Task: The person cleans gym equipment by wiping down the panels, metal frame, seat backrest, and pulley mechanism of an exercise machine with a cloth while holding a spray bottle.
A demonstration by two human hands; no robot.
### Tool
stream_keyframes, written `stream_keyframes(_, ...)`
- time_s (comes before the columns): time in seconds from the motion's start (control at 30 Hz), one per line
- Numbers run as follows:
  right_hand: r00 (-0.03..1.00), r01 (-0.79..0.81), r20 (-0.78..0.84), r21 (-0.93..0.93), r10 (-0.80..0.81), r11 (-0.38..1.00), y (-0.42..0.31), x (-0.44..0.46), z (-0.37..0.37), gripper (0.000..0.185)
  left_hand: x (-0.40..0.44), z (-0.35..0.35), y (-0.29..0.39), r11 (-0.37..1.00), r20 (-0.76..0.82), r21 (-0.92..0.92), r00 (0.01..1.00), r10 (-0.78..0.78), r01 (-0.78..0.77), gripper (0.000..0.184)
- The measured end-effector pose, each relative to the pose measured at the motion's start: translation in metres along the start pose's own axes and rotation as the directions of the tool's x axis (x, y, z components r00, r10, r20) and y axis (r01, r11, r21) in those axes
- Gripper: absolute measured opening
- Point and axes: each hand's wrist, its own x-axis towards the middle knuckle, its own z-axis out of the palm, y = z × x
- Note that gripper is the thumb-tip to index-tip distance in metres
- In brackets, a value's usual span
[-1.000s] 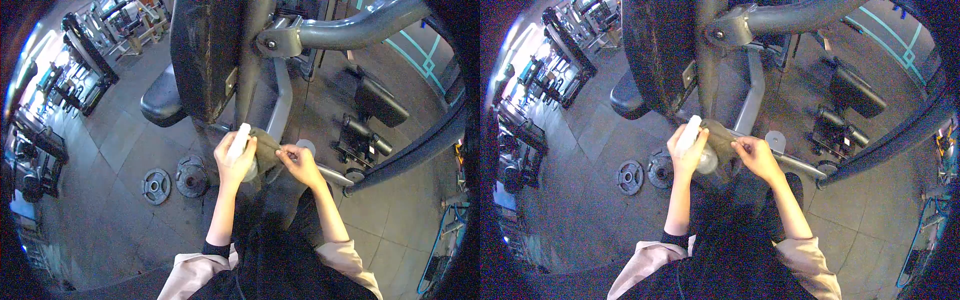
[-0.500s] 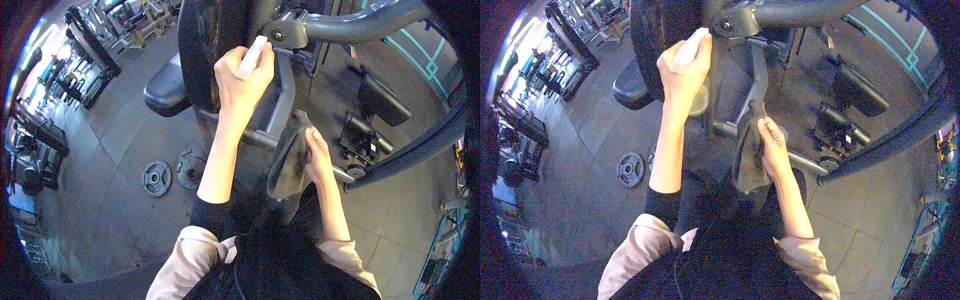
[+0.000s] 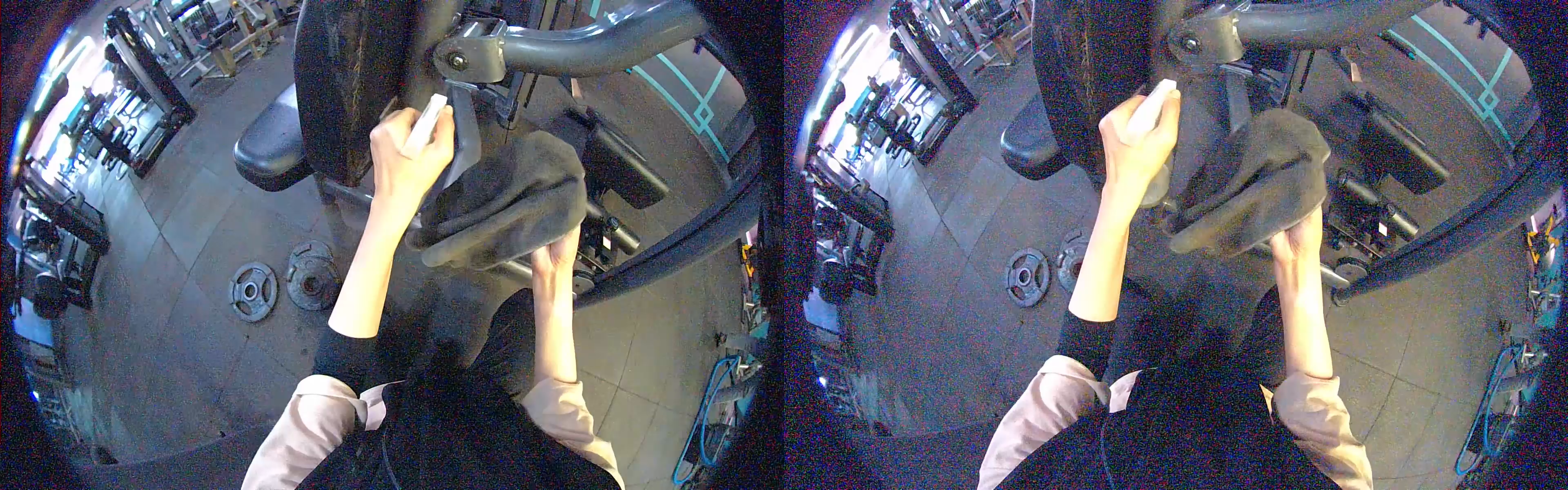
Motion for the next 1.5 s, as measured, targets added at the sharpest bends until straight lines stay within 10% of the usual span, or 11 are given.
stream_keyframes(0.1, 0.942, 0.086, -0.304, -0.197, -0.144, 0.977, 0.004, 0.020, 0.027, 0.038, 0.000, 0.004, 0.003, 0.996, -0.017, -0.055, 0.997, 0.071, -0.072, 0.008)
stream_keyframes(0.2, 0.901, 0.312, -0.170, -0.385, -0.399, 0.869, 0.002, 0.055, 0.041, 0.042, 0.005, 0.007, 0.003, 0.969, -0.071, -0.052, 0.969, 0.236, -0.240, 0.008)
stream_keyframes(0.3, 0.706, 0.459, 0.274, -0.879, -0.653, 0.127, 0.006, 0.092, 0.068, 0.045, 0.004, -0.001, 0.004, 0.992, -0.098, -0.039, 0.988, 0.116, -0.121, 0.011)
stream_keyframes(0.37, 0.309, 0.489, 0.857, -0.515, -0.412, -0.704, 0.005, 0.128, 0.085, 0.048, -0.004, -0.007, -0.003, 0.996, -0.101, -0.017, 0.991, 0.088, -0.090, 0.013)
stream_keyframes(0.5, 0.679, 0.178, 0.667, -0.554, -0.306, -0.813, 0.045, 0.170, 0.095, 0.050, -0.056, -0.015, -0.013, 0.918, -0.010, -0.246, 0.946, -0.324, 0.312, 0.019)
stream_keyframes(1.1, 0.848, 0.517, 0.451, -0.592, 0.277, -0.619, -0.009, 0.193, 0.132, 0.032, -0.302, -0.045, -0.069, 0.712, 0.282, -0.029, 0.689, -0.667, 0.701, 0.020)
stream_keyframes(1.33, 0.791, 0.298, 0.603, -0.522, -0.100, -0.799, 0.033, 0.190, 0.123, 0.039, -0.331, -0.070, -0.078, 0.691, 0.322, -0.116, 0.685, -0.654, 0.714, 0.017)
stream_keyframes(1.5, 0.741, 0.435, 0.668, -0.409, 0.061, -0.802, 0.044, 0.202, 0.110, 0.035, -0.351, -0.073, -0.079, 0.691, 0.430, -0.087, 0.653, -0.623, 0.717, 0.018)
